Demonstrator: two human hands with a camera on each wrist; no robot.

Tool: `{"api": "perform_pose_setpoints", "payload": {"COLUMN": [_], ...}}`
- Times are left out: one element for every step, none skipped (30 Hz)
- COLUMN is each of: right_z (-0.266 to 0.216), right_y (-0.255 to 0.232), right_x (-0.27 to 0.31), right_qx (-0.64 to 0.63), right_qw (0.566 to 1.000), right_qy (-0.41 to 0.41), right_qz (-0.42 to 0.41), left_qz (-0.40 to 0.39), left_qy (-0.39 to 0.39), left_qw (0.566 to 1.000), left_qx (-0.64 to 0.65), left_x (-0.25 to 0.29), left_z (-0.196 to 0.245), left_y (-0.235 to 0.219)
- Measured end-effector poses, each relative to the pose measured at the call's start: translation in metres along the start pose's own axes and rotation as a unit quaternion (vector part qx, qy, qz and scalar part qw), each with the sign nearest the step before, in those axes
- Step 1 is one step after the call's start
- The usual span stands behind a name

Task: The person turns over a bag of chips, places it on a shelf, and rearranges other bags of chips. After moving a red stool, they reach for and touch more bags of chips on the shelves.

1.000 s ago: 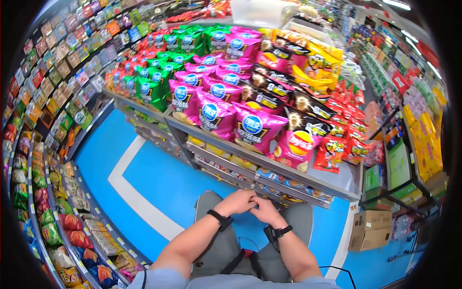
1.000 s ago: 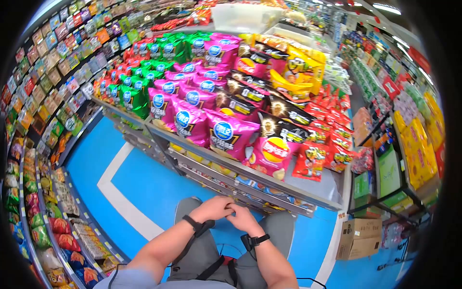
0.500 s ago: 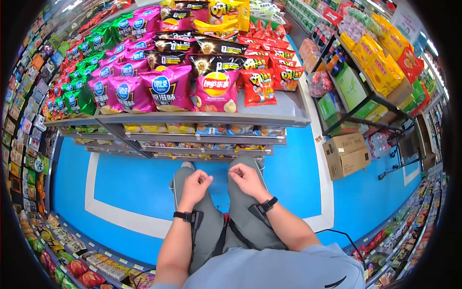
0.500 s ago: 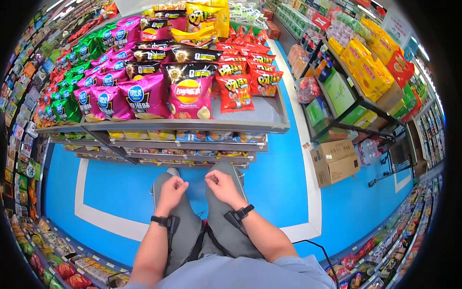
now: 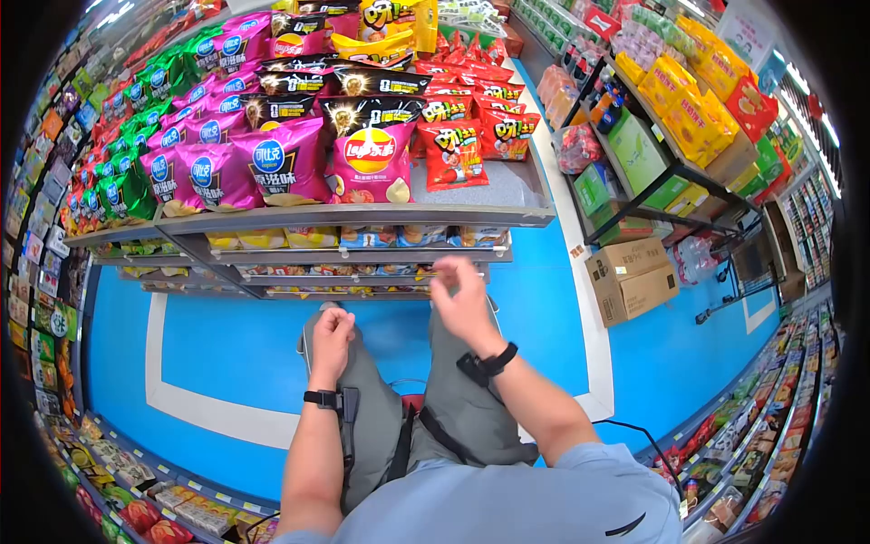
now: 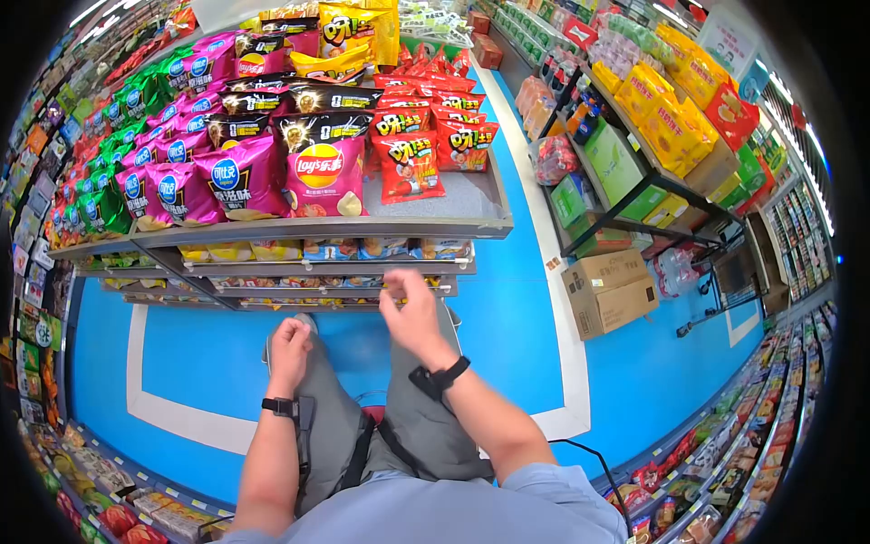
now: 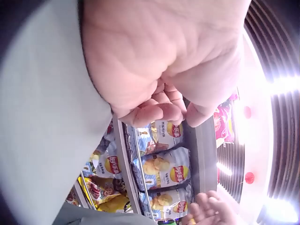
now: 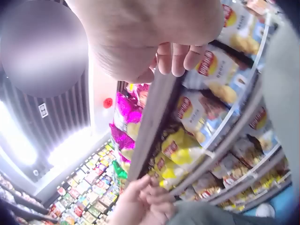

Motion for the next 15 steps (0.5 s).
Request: {"api": "perform_pose_setpoints", "payload": {"right_z": [-0.012,-0.038,-0.045,-0.049,-0.051,-0.048,-0.036,-0.024,-0.013,-0.01,0.001,0.015,0.008,0.001,0.004], "right_y": [-0.006,-0.01,-0.018,-0.023,-0.028,-0.033,-0.038,-0.045,-0.049,-0.051,-0.054,-0.057,-0.054,-0.051,-0.05], "right_x": [-0.021,-0.046,-0.069,-0.095,-0.12,-0.145,-0.167,-0.182,-0.192,-0.195,-0.198,-0.2,-0.203,-0.203,-0.2], "right_qx": [0.024,0.036,0.062,0.061,0.103,0.145,0.223,0.293,0.362,0.361,0.384,0.405,0.407,0.381,0.353], "right_qw": [0.999,0.993,0.989,0.989,0.98,0.968,0.952,0.94,0.922,0.922,0.92,0.912,0.912,0.921,0.923], "right_qy": [-0.049,-0.109,-0.129,-0.127,-0.157,-0.188,-0.196,-0.155,-0.113,-0.116,-0.047,0.024,0.024,0.085,0.15], "right_qz": [0.005,0.026,0.038,0.05,0.063,0.075,0.074,0.076,0.077,0.073,0.064,0.056,0.051,0.016,-0.018], "left_qz": [-0.003,0.001,-0.001,-0.005,-0.003,0.001,0.005,0.008,0.016,0.024,0.028,0.023,0.017,0.02,0.019], "left_qy": [0.004,0.004,0.014,0.024,0.026,0.031,0.035,0.038,0.035,0.033,0.032,0.027,0.023,0.018,0.018], "left_qw": [1.0,1.0,0.999,0.997,0.997,0.997,0.997,0.997,0.997,0.997,0.997,0.997,0.998,0.998,0.998], "left_qx": [-0.003,-0.002,-0.039,-0.077,-0.077,-0.076,-0.074,-0.073,-0.072,-0.069,-0.066,-0.064,-0.063,-0.061,-0.063], "left_x": [0.0,0.0,-0.002,-0.003,-0.005,-0.007,-0.01,-0.011,-0.012,-0.013,-0.013,-0.013,-0.014,-0.014,-0.012], "left_z": [-0.003,-0.003,0.0,0.003,0.002,0.0,0.001,0.002,0.002,0.003,0.003,0.002,0.003,0.006,0.009], "left_y": [-0.001,-0.001,0.003,0.006,0.007,0.007,0.007,0.008,0.008,0.009,0.01,0.012,0.015,0.017,0.021]}}
Point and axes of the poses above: each hand's wrist, its own x-axis away from the middle knuckle, its own y-axis out of the palm, z = x × y, the point moved 6 cm from there along -x, towards the middle knuckle, and after that the axes turned 14 degrees about -x, right-handed, at the moved point
